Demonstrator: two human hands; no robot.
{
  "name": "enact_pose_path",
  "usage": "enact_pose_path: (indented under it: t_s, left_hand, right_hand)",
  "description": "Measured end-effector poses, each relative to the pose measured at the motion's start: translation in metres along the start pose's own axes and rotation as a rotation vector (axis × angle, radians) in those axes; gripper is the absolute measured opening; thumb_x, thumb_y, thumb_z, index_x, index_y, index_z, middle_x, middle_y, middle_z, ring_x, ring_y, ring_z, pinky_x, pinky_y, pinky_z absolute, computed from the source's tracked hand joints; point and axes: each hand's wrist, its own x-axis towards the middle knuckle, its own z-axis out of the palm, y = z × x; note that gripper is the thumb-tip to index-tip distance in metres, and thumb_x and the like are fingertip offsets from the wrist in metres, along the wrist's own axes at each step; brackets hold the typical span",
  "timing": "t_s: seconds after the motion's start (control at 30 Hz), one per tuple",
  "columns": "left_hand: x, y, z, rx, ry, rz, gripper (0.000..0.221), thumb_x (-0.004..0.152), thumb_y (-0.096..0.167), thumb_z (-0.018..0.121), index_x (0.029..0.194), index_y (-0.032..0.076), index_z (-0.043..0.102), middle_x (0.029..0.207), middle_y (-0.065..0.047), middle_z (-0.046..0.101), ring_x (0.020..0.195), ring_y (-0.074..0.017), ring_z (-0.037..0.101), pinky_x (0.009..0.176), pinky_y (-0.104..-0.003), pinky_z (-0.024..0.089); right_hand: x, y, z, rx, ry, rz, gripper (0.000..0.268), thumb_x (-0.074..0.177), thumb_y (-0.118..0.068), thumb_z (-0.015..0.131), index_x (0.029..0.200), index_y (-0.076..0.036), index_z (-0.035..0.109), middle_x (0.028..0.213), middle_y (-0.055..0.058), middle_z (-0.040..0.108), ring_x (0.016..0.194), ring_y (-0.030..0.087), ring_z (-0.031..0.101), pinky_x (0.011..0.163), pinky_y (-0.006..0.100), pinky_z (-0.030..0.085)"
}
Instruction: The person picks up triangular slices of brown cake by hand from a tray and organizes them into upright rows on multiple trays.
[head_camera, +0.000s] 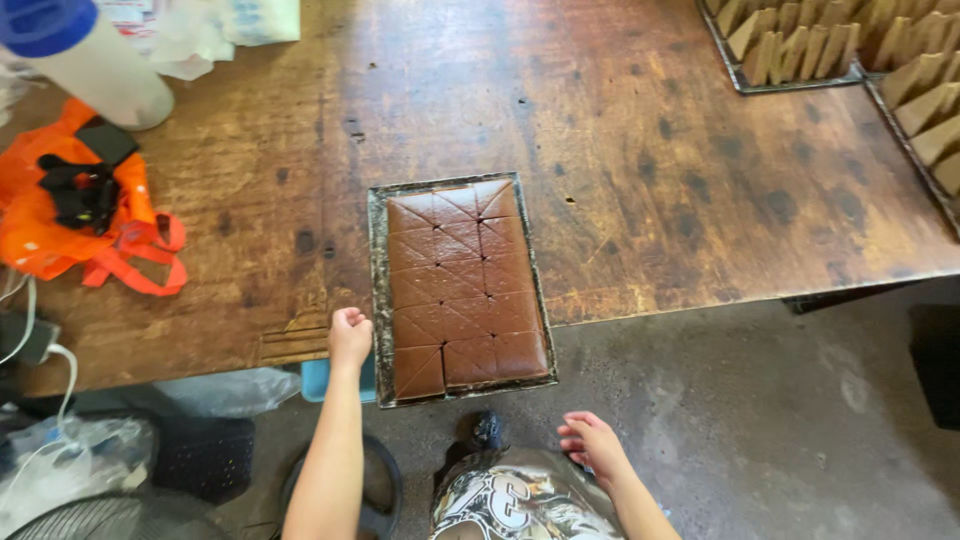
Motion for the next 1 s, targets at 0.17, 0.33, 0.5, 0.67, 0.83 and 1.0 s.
enact_pose_path:
  t_s: [0.17, 0.33, 0.5, 0.67, 0.83, 1.0]
  left_hand:
    - [0.027, 0.016, 0.007, 0.314, -0.087, -0.112, 0.043, 0.090, 0.044, 0.065, 0.110, 0.007, 0.070, 0.109, -0.021, 0.075, 0.107, -0.0386, 0.070, 0.095, -0.048, 0.053]
    - [0.037, 0.020, 0.013, 0.502, -0.114, -0.122, 0.058, 0.098, 0.064, 0.056, 0.105, 0.008, 0.072, 0.108, -0.025, 0.073, 0.108, -0.0449, 0.067, 0.095, -0.052, 0.051]
    - [0.037, 0.022, 0.015, 0.519, -0.163, -0.131, 0.060, 0.096, 0.066, 0.051, 0.104, 0.011, 0.072, 0.110, -0.025, 0.073, 0.109, -0.0450, 0.066, 0.095, -0.053, 0.050]
    - [0.032, 0.024, 0.017, 0.563, -0.178, -0.144, 0.063, 0.097, 0.068, 0.051, 0.104, 0.009, 0.072, 0.110, -0.025, 0.073, 0.110, -0.0445, 0.067, 0.096, -0.052, 0.051]
    - [0.036, 0.020, 0.022, 0.579, -0.164, -0.139, 0.064, 0.095, 0.068, 0.052, 0.107, 0.009, 0.073, 0.110, -0.025, 0.073, 0.110, -0.0447, 0.067, 0.096, -0.052, 0.050]
    - [0.037, 0.011, 0.026, 0.574, -0.187, -0.153, 0.071, 0.100, 0.069, 0.045, 0.101, 0.006, 0.079, 0.112, -0.026, 0.073, 0.112, -0.0477, 0.065, 0.099, -0.054, 0.048]
  right_hand:
    - [-0.005, 0.011, -0.013, 0.196, 0.086, 0.053, 0.029, 0.095, -0.023, 0.061, 0.122, -0.014, 0.067, 0.095, 0.005, 0.073, 0.076, 0.015, 0.065, 0.061, 0.031, 0.047]
    - [0.009, -0.001, 0.031, 0.000, -0.153, 0.145, 0.038, 0.096, -0.027, 0.062, 0.132, -0.019, 0.060, 0.105, 0.003, 0.073, 0.083, 0.013, 0.068, 0.068, 0.029, 0.054]
    - [0.024, -0.020, 0.059, 0.149, -0.304, 0.167, 0.042, 0.097, -0.026, 0.060, 0.139, -0.024, 0.050, 0.112, 0.002, 0.072, 0.087, 0.014, 0.068, 0.070, 0.032, 0.052]
    - [0.031, -0.026, 0.065, 0.308, -0.359, 0.131, 0.040, 0.099, -0.026, 0.057, 0.138, -0.027, 0.047, 0.114, 0.002, 0.070, 0.089, 0.014, 0.069, 0.070, 0.032, 0.053]
    - [0.032, -0.028, 0.061, 0.339, -0.380, 0.127, 0.032, 0.099, -0.018, 0.061, 0.130, -0.019, 0.052, 0.116, 0.003, 0.070, 0.092, 0.013, 0.069, 0.073, 0.032, 0.054]
    - [0.019, -0.046, 0.048, 0.378, -0.393, 0.124, 0.034, 0.094, -0.012, 0.060, 0.126, -0.020, 0.051, 0.113, 0.004, 0.069, 0.092, 0.015, 0.068, 0.073, 0.034, 0.054]
